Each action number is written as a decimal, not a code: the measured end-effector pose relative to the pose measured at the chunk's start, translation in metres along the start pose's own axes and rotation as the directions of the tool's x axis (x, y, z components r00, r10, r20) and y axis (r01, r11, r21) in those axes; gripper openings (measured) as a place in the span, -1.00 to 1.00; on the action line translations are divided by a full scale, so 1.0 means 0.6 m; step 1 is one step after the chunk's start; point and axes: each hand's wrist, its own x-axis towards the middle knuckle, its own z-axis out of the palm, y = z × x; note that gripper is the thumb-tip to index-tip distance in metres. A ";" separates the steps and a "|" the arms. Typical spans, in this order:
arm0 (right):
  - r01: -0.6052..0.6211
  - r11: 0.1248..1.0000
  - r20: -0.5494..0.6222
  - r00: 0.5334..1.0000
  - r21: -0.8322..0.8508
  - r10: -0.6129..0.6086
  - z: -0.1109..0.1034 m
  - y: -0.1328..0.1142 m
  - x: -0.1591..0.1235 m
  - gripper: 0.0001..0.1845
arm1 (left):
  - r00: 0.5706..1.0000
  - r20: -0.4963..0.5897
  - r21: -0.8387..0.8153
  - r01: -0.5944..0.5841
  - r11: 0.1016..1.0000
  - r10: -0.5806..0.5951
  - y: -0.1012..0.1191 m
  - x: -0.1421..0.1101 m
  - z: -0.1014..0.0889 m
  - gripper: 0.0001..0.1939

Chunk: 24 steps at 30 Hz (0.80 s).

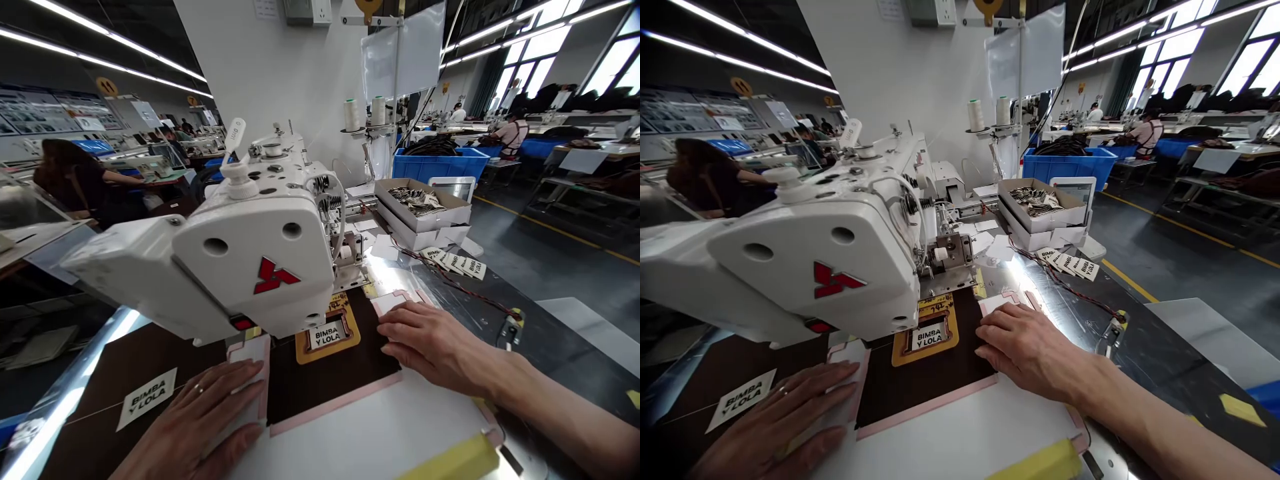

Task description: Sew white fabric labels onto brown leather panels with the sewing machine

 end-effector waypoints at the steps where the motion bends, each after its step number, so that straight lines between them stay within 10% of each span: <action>1: 0.007 1.000 0.002 1.000 0.001 -0.007 0.003 -0.001 -0.001 -0.70 | 1.000 0.009 0.012 -0.021 1.000 0.021 0.006 0.008 0.001 -0.55; 6: 0.019 1.000 0.038 0.999 -0.024 -0.018 0.027 -0.006 -0.005 -0.61 | 0.976 0.047 0.165 -0.218 0.962 0.213 0.009 0.047 0.005 -0.47; 24: 0.027 0.998 0.040 0.999 0.058 -0.030 0.057 -0.020 0.009 -0.77 | 0.968 0.050 -0.105 -0.238 0.966 0.244 0.024 0.084 -0.006 -0.77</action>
